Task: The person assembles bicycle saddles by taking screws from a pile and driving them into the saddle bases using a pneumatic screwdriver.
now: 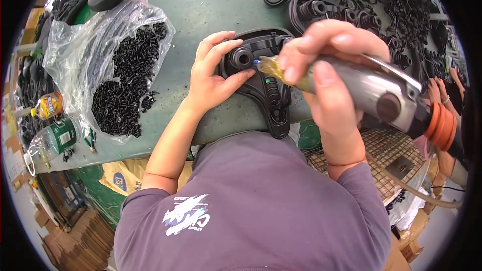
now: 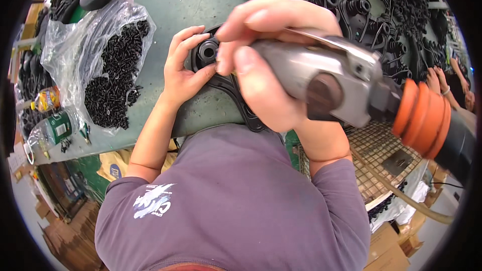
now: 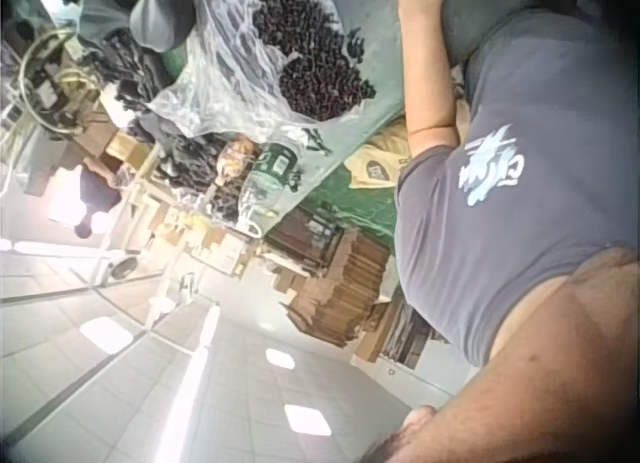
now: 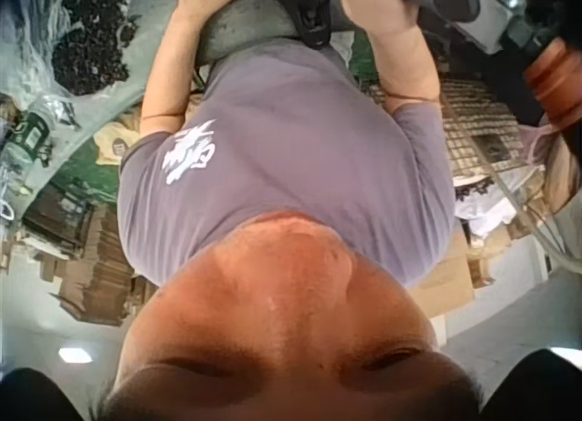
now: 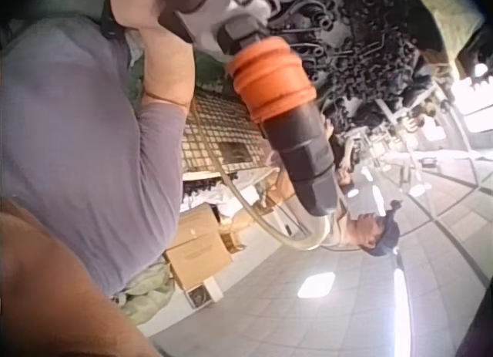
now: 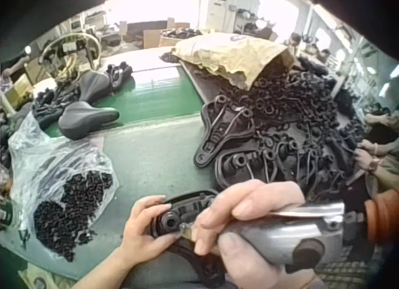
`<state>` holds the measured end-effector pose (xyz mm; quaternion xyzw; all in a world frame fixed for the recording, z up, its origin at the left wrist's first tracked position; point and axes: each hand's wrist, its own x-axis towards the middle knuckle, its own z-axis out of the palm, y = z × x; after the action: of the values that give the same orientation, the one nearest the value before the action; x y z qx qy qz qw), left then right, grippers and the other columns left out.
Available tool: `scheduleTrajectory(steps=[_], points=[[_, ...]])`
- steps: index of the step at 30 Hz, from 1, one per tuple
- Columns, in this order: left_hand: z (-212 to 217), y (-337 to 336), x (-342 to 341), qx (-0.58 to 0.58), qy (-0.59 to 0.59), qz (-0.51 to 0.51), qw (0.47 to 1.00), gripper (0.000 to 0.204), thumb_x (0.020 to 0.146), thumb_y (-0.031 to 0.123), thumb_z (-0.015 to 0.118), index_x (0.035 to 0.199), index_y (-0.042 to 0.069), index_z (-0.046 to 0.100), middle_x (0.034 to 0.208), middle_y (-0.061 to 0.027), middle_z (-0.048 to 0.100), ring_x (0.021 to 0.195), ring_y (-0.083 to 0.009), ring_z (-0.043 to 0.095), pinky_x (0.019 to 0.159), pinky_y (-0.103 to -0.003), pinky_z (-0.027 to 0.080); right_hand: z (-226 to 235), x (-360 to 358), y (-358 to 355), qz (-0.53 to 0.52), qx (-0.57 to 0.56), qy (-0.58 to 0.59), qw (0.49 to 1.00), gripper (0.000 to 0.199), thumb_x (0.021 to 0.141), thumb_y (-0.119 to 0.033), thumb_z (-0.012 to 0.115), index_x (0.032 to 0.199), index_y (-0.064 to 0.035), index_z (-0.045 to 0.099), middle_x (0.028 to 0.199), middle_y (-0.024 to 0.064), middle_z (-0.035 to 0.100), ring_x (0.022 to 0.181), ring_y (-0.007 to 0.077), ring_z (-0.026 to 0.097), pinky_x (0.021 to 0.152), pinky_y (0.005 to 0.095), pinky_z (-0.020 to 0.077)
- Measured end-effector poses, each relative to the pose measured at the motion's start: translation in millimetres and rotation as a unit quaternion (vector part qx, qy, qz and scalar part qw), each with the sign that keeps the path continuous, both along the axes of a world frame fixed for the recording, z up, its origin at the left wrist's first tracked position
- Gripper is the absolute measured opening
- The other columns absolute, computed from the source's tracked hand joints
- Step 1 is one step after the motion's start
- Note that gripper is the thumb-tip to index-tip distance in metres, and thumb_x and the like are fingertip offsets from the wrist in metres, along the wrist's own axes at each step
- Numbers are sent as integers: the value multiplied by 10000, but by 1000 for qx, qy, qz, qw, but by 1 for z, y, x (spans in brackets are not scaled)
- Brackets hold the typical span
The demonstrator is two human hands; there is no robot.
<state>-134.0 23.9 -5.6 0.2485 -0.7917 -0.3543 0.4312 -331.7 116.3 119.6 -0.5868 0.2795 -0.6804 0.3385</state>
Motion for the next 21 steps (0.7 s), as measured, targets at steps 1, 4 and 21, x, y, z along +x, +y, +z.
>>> scheduleTrajectory(steps=[1, 4, 21], points=[[-1, -1, -1, -3, -4, -5, 1000, 609, 714, 140, 954, 1273, 79, 721, 1386, -155, 640, 1294, -346, 612, 1089, -452, 501, 0, 2, -2, -5, 4, 0, 1000, 398, 1013, 30, 563, 1383, -97, 492, 1205, 206, 625, 816, 228, 675, 814, 468, 600], [-4, -1, 0, 26, 23, -9, 999, 598, 734, 130, 949, 1282, 72, 718, 1398, -171, 624, 1307, -337, 608, 1099, -453, 501, -8, 7, -15, -1, -22, 19, 1000, 429, 974, 102, 536, 1357, -85, 490, 1161, 223, 646, 796, 220, 685, 760, 435, 616], [-19, 0, 1, 23, 101, 28, 994, 548, 721, 204, 933, 1233, 138, 751, 1311, -109, 668, 1244, -333, 624, 1072, -457, 502, -4, 31, -55, 88, 2, 194, 977, 410, 889, 155, 628, 1255, 10, 514, 1078, 197, 680, 782, 176, 706, 735, 325, 623]])
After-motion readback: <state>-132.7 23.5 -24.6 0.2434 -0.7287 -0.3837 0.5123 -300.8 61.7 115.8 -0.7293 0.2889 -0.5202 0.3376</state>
